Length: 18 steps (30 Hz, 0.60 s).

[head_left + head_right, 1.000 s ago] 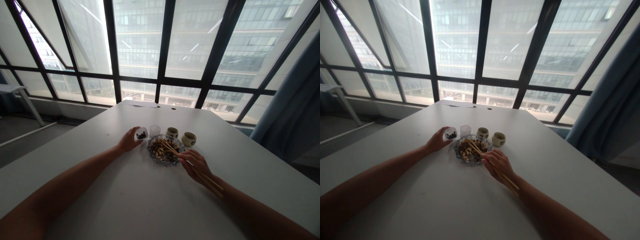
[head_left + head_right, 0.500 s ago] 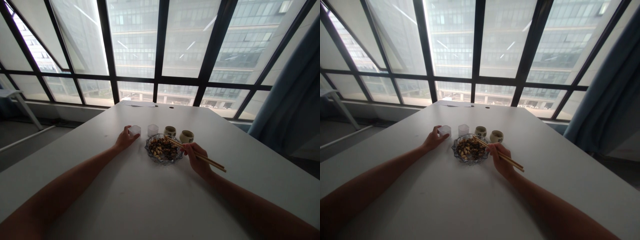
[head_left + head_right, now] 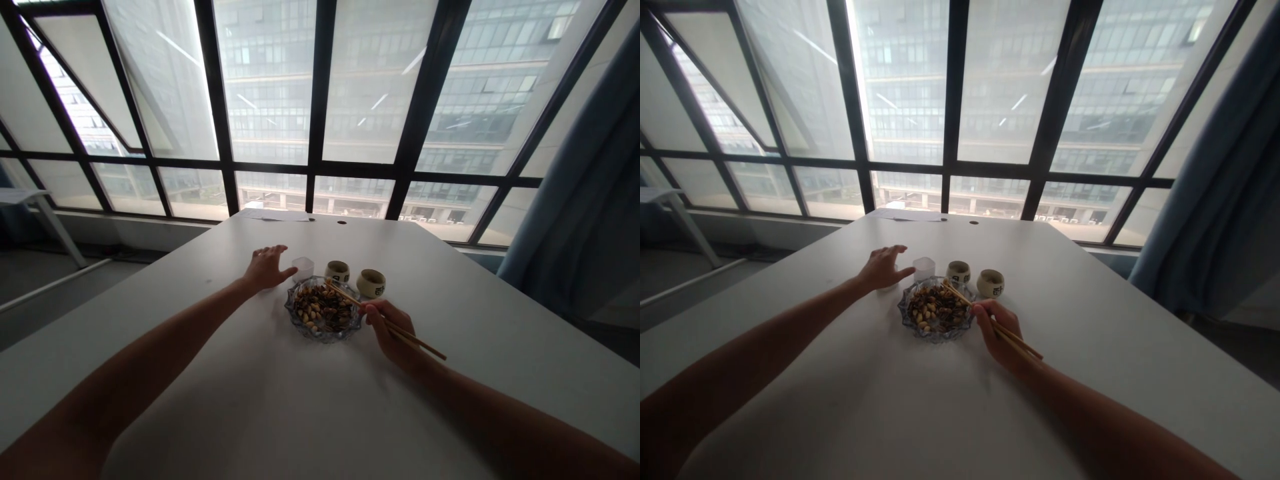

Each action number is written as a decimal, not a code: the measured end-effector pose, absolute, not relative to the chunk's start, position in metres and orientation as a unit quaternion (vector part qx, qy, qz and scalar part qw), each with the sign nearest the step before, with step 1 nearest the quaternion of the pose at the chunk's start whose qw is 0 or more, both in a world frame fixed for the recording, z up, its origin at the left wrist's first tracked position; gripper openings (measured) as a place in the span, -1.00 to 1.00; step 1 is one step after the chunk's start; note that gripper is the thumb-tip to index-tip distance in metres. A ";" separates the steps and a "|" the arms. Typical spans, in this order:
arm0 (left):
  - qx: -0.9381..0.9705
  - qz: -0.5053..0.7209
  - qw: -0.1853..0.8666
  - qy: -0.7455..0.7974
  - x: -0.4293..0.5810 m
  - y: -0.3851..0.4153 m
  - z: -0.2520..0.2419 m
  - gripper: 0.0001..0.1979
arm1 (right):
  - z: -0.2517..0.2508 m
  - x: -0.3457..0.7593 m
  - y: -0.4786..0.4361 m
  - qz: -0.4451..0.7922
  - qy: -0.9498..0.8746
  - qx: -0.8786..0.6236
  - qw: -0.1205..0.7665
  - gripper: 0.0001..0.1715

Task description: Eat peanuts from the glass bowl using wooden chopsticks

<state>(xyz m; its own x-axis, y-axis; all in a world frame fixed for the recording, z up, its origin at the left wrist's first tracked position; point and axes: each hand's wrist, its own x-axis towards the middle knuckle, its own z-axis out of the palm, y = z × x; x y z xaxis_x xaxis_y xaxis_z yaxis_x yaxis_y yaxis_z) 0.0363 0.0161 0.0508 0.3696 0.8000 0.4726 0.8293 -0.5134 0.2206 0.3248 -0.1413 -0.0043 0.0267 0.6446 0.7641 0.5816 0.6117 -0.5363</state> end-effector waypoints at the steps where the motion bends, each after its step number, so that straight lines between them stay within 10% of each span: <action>1: -0.833 -0.245 0.017 -0.496 0.045 0.020 0.054 -0.32 | -0.003 0.326 -0.142 0.023 -0.703 -0.432 0.564 -0.71; 18: -0.871 -0.225 -0.024 -0.436 0.074 0.048 0.063 -0.19 | -0.003 0.331 -0.148 0.027 -0.696 -0.441 0.565 -0.71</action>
<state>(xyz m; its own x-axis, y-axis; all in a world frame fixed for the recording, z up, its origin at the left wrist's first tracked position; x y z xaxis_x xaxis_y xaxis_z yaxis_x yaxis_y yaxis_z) 0.0741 0.0477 0.0627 0.5184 0.7703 0.3714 0.7491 -0.6185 0.2373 0.3305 -0.1476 -0.0025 0.0285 0.6448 0.7638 0.5848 0.6090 -0.5358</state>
